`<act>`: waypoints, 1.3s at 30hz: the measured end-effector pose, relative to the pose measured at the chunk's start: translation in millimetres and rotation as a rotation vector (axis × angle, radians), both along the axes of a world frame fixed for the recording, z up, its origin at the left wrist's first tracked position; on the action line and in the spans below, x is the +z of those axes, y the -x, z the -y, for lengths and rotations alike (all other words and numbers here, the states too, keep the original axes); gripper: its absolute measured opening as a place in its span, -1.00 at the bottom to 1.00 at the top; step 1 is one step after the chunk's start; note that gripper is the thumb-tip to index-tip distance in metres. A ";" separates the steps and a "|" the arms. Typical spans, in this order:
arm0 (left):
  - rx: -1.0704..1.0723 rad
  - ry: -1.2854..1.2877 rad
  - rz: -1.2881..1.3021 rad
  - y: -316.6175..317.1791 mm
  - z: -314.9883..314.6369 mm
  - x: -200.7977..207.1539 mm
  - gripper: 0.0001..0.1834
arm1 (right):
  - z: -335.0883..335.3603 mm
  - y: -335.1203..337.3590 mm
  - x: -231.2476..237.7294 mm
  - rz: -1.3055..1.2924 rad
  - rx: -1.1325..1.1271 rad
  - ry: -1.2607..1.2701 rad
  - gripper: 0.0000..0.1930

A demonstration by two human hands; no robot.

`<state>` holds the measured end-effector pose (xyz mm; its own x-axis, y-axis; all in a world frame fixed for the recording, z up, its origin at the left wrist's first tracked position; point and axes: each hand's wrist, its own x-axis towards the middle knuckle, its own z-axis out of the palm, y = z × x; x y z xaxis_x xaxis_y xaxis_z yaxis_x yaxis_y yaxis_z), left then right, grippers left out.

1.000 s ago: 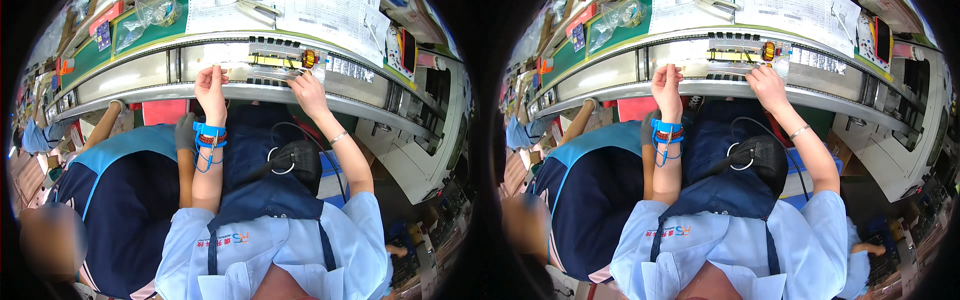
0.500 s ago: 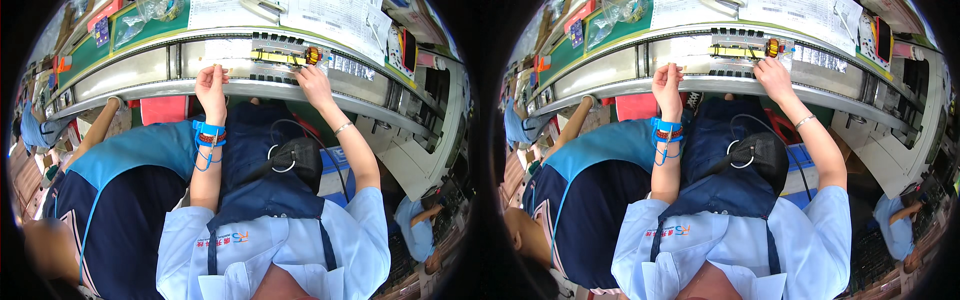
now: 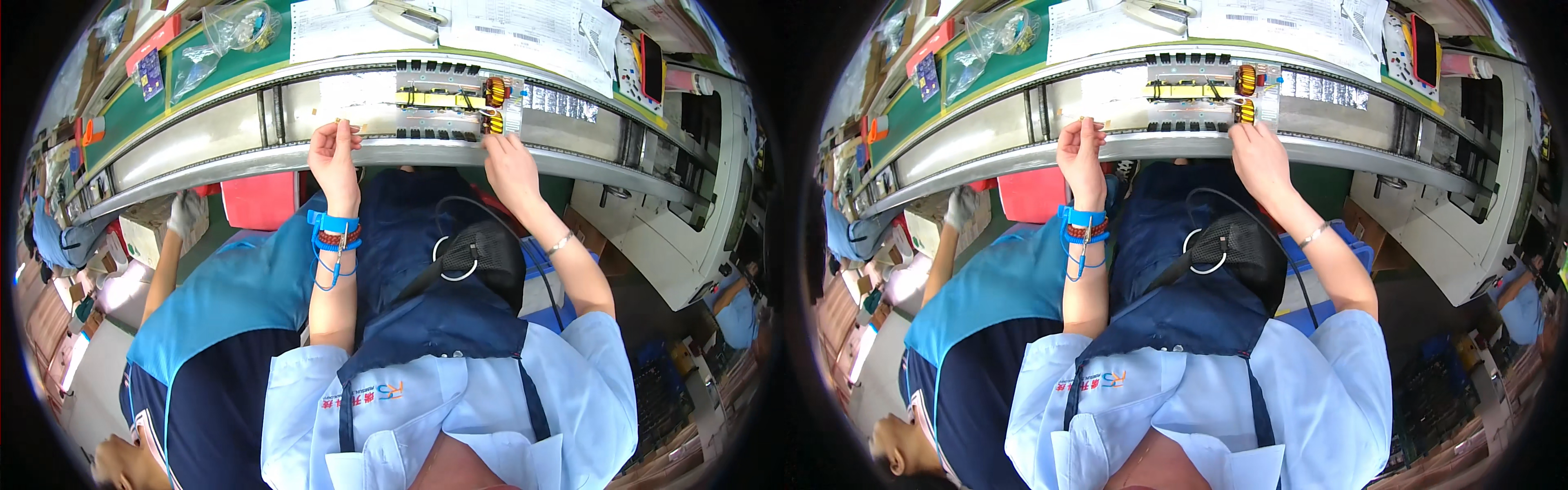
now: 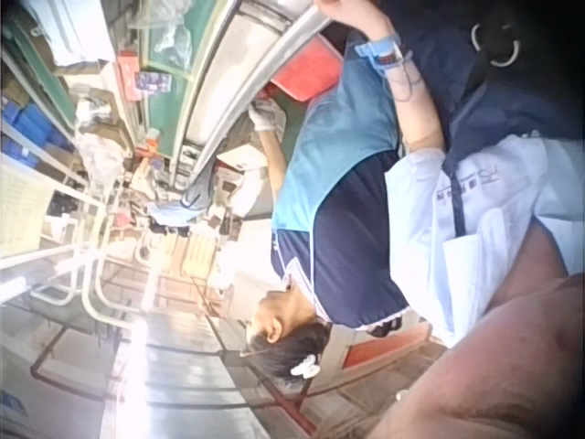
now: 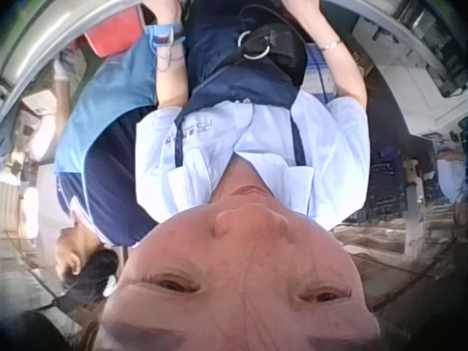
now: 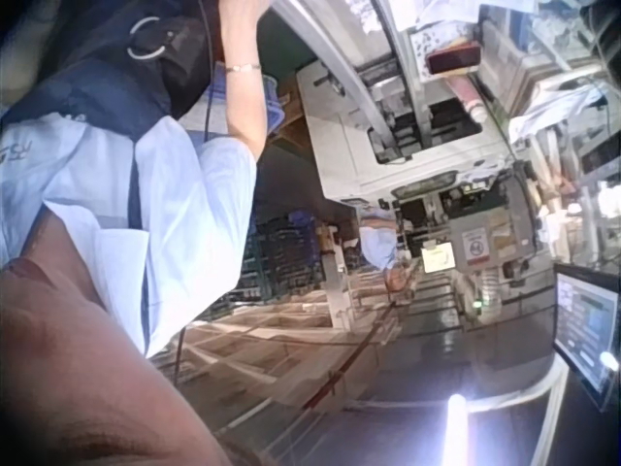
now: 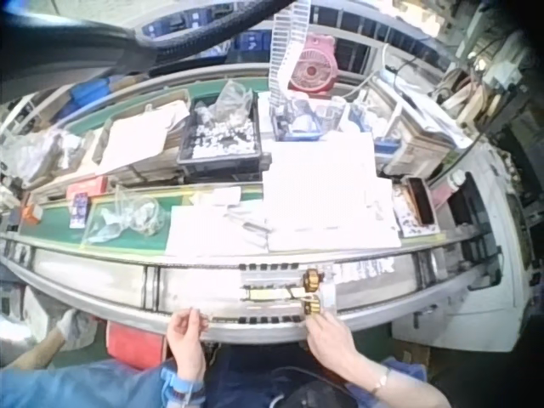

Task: The person assembles small electronic components on a circuit board using orange-handled pliers to cut wires and insert parts. They also handle and sort printed documents on the workbench, occasionally interacting with a coworker.

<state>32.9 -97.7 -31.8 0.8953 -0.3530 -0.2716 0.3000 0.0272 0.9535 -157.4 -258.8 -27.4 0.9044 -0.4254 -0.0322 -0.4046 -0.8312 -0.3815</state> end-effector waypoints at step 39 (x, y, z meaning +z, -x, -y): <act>-1.199 -0.216 -0.258 89.3 89.2 67.8 -0.85 | -1.4 59.4 69.3 0.500 -0.283 -0.043 -0.73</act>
